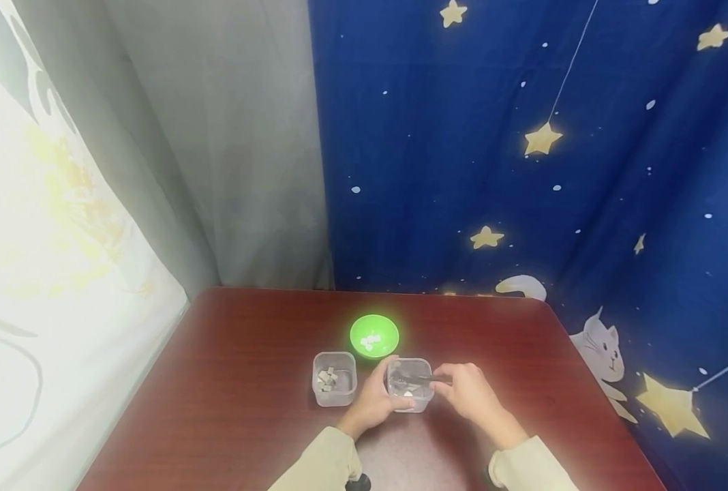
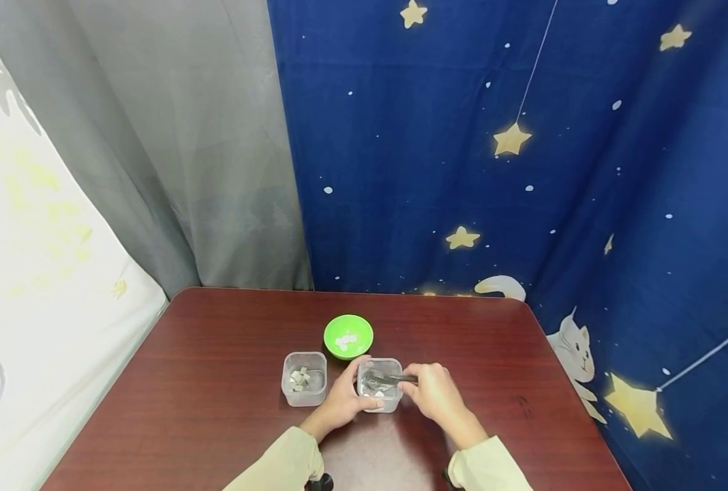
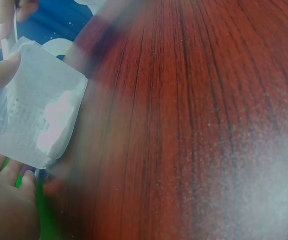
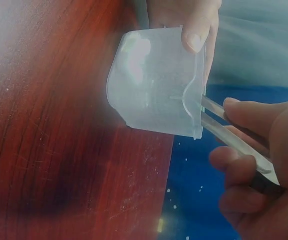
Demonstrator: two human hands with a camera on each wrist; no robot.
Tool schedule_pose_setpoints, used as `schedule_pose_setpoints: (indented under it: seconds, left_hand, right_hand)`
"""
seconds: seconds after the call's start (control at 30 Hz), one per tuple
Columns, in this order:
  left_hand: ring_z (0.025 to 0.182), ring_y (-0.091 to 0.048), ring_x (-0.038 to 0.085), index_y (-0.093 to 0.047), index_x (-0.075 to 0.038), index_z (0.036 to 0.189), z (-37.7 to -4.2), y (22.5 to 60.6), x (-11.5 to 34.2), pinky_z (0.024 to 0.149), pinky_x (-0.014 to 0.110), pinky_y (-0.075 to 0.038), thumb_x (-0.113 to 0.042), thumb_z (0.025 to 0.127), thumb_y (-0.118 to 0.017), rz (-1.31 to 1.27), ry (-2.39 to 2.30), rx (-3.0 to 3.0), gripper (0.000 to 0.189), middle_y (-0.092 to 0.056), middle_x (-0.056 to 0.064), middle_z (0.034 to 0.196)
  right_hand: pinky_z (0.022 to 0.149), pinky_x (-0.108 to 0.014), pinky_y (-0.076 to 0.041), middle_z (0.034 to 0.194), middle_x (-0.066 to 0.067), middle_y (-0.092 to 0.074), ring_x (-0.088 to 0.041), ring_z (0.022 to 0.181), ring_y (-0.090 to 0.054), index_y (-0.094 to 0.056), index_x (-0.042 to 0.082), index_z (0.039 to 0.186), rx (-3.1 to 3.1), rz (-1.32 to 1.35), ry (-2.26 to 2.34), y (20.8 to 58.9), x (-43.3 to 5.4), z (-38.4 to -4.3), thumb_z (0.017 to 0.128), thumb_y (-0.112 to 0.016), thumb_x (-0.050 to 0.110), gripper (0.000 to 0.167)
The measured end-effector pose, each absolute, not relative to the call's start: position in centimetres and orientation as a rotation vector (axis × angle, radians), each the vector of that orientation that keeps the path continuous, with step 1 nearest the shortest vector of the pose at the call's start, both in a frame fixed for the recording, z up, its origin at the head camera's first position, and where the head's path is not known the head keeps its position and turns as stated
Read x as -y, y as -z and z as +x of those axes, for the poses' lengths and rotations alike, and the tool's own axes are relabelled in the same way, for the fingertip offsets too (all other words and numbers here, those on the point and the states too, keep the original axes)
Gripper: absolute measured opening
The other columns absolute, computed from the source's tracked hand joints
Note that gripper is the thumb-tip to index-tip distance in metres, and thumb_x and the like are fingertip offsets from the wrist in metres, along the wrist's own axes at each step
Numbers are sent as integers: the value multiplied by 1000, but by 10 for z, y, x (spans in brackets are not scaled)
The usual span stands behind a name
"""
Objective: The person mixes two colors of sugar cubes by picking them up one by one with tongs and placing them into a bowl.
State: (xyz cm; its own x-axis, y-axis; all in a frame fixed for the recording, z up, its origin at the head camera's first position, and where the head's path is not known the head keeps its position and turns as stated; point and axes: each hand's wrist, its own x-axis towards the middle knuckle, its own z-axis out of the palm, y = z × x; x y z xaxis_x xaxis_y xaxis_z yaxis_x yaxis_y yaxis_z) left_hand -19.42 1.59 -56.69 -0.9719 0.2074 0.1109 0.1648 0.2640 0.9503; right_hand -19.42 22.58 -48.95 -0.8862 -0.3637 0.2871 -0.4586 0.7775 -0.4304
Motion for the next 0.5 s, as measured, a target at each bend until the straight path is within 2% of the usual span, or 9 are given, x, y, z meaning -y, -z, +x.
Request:
schedule_pose_setpoints:
  seconds: [0.2, 0.5]
  left_hand:
    - [115, -54, 25, -39, -8, 145, -196, 569, -17, 103, 49, -37, -21, 64, -89, 374, -1859, -2466, 96, -56, 6, 131]
    - [110, -56, 22, -39, -7, 146, -195, 569, -15, 99, 46, -41, -23, 64, -89, 374, -1854, -2481, 97, -56, 5, 130]
  right_hand:
    - [71, -42, -54, 80, 0, -72, -25, 77, -69, -75, 12, 86, 2739, 630, -738, 494, -229, -195, 76, -81, 17, 13]
    - [68, -31, -54, 81, 12, -71, -9, 75, -67, -76, 19, 87, 2634, 595, -860, 501, -239, -193, 74, -84, 18, 15]
